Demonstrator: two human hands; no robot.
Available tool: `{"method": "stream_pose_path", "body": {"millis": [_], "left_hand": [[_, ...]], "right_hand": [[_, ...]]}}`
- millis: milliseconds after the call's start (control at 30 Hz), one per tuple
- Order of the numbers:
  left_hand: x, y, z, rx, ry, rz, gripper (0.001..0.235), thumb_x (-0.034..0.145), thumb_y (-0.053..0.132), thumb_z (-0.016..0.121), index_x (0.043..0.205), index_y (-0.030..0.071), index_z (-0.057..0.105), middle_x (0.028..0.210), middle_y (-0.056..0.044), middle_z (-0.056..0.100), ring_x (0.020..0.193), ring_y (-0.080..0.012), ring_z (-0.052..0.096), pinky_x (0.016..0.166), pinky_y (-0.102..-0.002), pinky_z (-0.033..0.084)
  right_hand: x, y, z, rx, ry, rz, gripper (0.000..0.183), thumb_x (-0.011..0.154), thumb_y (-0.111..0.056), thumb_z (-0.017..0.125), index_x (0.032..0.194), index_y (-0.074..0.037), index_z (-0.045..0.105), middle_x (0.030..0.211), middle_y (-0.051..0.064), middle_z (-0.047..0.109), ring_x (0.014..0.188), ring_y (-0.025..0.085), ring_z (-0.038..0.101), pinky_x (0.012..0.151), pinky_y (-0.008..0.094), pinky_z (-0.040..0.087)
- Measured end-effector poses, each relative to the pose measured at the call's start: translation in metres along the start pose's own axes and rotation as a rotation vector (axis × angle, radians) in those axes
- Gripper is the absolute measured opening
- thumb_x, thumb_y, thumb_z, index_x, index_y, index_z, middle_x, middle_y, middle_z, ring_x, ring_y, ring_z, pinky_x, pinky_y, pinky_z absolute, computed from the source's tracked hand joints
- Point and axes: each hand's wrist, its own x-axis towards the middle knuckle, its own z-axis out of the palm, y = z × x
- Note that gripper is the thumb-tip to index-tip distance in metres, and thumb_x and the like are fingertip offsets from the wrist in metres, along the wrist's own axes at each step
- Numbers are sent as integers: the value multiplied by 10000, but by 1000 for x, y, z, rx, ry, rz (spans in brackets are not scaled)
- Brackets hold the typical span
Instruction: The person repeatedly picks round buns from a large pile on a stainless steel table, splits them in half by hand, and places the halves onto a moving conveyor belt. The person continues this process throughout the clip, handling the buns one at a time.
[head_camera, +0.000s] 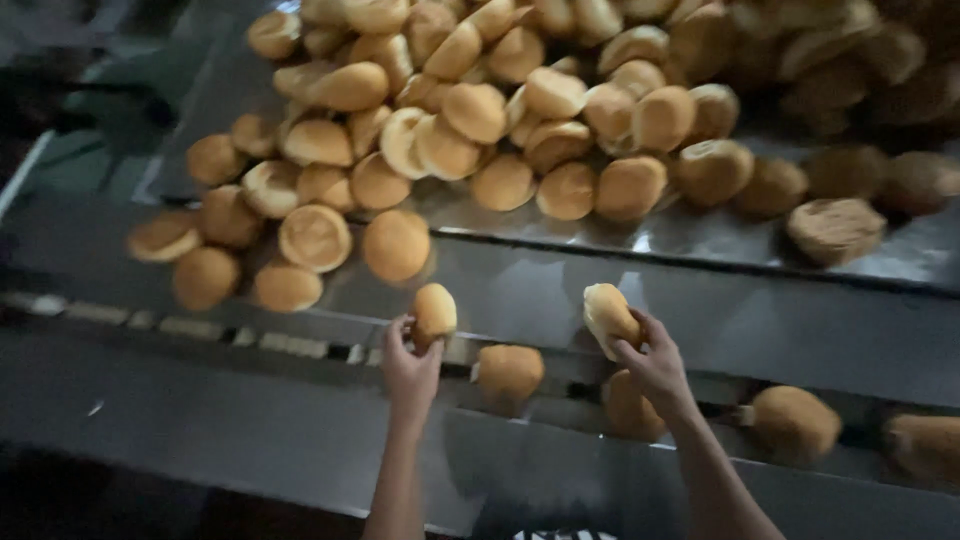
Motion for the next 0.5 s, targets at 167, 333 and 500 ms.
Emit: {"method": "stream_pose_path", "body": {"millis": [167,333,500], "left_hand": [[-74,-2,-89,12,177,-310,540,816,204,737,1324,189,556,1316,-53,649,1136,-218,652,926,-377,530],[-108,-18,-131,148,312,-266,463,874,94,719,1291,119,520,1481,-124,482,1186,-304,617,881,-378,597],[-96,-32,-126,316,250,137,556,827,29,746,1334,78,523,1489,-178,493,1348,-332,517,1051,-430,529]], "right_hand": [[-66,-30,21,86,-335,-107,669,858,-88,684,1494,-114,479,1363,129,577,1172,222,630,978,333,561],[-108,-48,67,-283,-509,-462,680,864,-165,730,1479,-195,441,1408,140,449,1256,293,551,1008,438,566],[-119,-77,128,-530,-543,-400,580,926,-219,629,1475,-188,447,1566,103,365,1458,334,305,1124,558,379]]}}
